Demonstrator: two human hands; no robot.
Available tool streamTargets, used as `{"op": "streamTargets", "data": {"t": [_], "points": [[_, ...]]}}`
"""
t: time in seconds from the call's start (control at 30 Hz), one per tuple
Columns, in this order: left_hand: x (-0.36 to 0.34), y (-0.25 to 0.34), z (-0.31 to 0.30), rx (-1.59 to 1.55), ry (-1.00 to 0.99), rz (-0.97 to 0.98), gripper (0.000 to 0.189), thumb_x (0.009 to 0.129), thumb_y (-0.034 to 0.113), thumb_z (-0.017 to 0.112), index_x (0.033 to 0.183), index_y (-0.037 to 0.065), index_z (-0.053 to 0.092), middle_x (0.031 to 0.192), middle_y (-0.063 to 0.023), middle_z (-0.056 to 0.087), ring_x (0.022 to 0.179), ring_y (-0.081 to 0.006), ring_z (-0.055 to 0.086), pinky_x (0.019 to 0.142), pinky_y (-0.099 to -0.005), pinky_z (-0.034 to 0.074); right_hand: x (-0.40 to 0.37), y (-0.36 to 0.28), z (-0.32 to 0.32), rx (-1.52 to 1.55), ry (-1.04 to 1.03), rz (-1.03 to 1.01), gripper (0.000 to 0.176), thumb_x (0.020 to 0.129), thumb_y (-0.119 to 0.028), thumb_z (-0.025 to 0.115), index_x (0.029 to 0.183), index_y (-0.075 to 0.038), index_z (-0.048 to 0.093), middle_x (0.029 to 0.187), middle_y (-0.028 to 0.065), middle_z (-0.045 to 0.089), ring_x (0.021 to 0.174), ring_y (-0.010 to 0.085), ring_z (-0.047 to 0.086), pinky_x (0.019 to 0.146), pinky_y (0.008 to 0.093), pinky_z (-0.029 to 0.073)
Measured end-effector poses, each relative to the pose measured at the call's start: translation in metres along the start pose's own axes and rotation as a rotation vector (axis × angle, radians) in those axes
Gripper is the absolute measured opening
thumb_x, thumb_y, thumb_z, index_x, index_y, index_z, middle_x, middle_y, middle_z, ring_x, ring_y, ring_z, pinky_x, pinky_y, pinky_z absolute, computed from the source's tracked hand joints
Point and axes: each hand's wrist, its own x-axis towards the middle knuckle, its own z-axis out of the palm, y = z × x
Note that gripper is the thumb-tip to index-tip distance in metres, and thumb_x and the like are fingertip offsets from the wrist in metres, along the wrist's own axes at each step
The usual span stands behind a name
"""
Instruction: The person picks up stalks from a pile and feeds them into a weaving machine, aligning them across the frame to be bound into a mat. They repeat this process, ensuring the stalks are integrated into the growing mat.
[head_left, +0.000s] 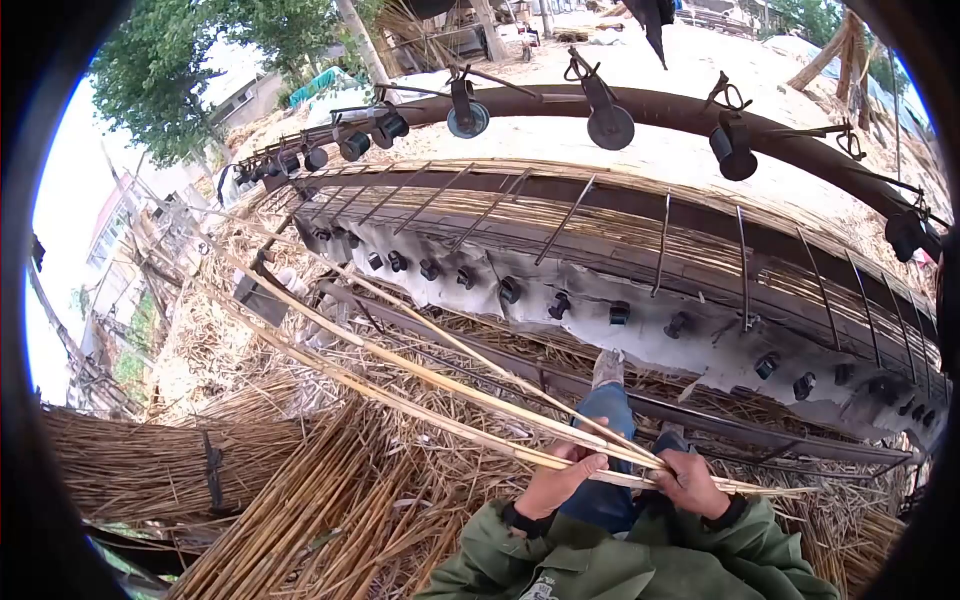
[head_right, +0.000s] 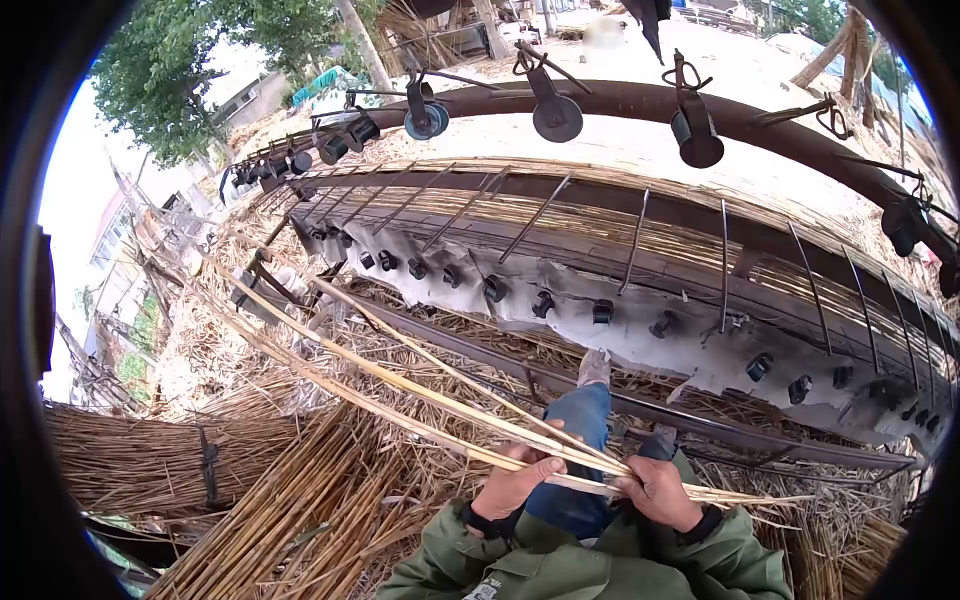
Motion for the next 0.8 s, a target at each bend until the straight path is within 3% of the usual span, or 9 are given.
{"op": "streamTargets", "data": {"t": [0.1, 0.23, 0.27, 0.43, 0.57, 0.73, 0.8], "points": [[0.002, -0.013, -0.002, 0.075, -0.033, 0.017, 0.028, 0.086, 0.005, 0.063, 0.112, 0.001, 0.055, 0.104, -0.0077, 0.061, 0.089, -0.0105, 0.056, 0.076, -0.0242, 0.047, -0.001, 0.02, 0.0, -0.087, -0.05, -0.144, 0.013, 0.077, -0.008, 0.064, 0.082, 0.0, 0.055, 0.072, 0.0176, 0.055, 0.068, 0.0398, 0.056, 0.058, 0.043, 0.045], [0.004, -0.031, -0.005, 0.125, 0.113, -0.038, 0.012, 0.086, 0.007, 0.064, 0.096, 0.001, 0.059, 0.091, -0.006, 0.063, 0.082, -0.0107, 0.057, 0.072, -0.0233, 0.047, -0.001, 0.012, 0.0, -0.209, 0.109, -0.193, 0.015, 0.075, 0.0, 0.06, 0.09, -0.001, 0.058, 0.076, 0.016, 0.057, 0.07, 0.0382, 0.057, 0.059, 0.0428, 0.047], [0.005, -0.034, -0.003, 0.105, 0.149, 0.051, 0.015, 0.087, 0.009, 0.063, 0.098, 0.0, 0.058, 0.086, -0.0059, 0.062, 0.078, -0.0123, 0.059, 0.071, -0.0234, 0.048, 0.001, 0.008, -0.003, -0.236, 0.169, -0.207, 0.016, 0.075, 0.001, 0.06, 0.09, -0.001, 0.058, 0.076, 0.0158, 0.057, 0.07, 0.0378, 0.057, 0.059, 0.0427, 0.047], [0.003, -0.037, -0.015, -0.058, 0.47, 0.05, 0.013, 0.089, 0.01, 0.059, 0.096, -0.001, 0.056, 0.084, -0.0051, 0.061, 0.072, -0.0114, 0.059, 0.064, -0.0255, 0.049, 0.018, -0.02, -0.055, -0.511, 0.454, -0.304, 0.026, 0.07, 0.003, 0.06, 0.095, -0.001, 0.056, 0.075, 0.0143, 0.056, 0.065, 0.0353, 0.057, 0.055, 0.0418, 0.045], [-0.014, -0.042, -0.049, -0.067, 0.768, 0.126, 0.013, 0.089, 0.01, 0.058, 0.096, 0.0, 0.055, 0.082, -0.0073, 0.06, 0.07, -0.0133, 0.058, 0.061, -0.0277, 0.049, 0.022, -0.053, -0.116, -0.787, 0.514, -0.192, 0.021, 0.077, 0.0, 0.056, 0.098, -0.002, 0.055, 0.076, 0.0153, 0.055, 0.064, 0.0372, 0.055, 0.054, 0.0441, 0.042], [-0.032, -0.035, -0.051, -0.096, 0.795, 0.124, 0.013, 0.089, 0.011, 0.057, 0.097, 0.001, 0.053, 0.079, -0.007, 0.057, 0.065, -0.0153, 0.058, 0.057, -0.0291, 0.049, 0.02, -0.051, -0.164, -0.891, 0.526, -0.069, 0.013, 0.081, -0.002, 0.054, 0.093, 0.0, 0.056, 0.076, 0.0183, 0.056, 0.065, 0.0407, 0.052, 0.055, 0.0441, 0.04], [-0.036, -0.04, -0.05, -0.067, 0.808, 0.112, 0.012, 0.089, 0.01, 0.057, 0.096, 0.002, 0.052, 0.08, -0.0065, 0.057, 0.066, -0.0152, 0.057, 0.058, -0.0292, 0.049, 0.019, -0.051, -0.174, -0.761, 0.474, -0.028, 0.01, 0.084, -0.008, 0.055, 0.09, 0.001, 0.057, 0.074, 0.0171, 0.056, 0.063, 0.0381, 0.052, 0.055, 0.0418, 0.04]]}}
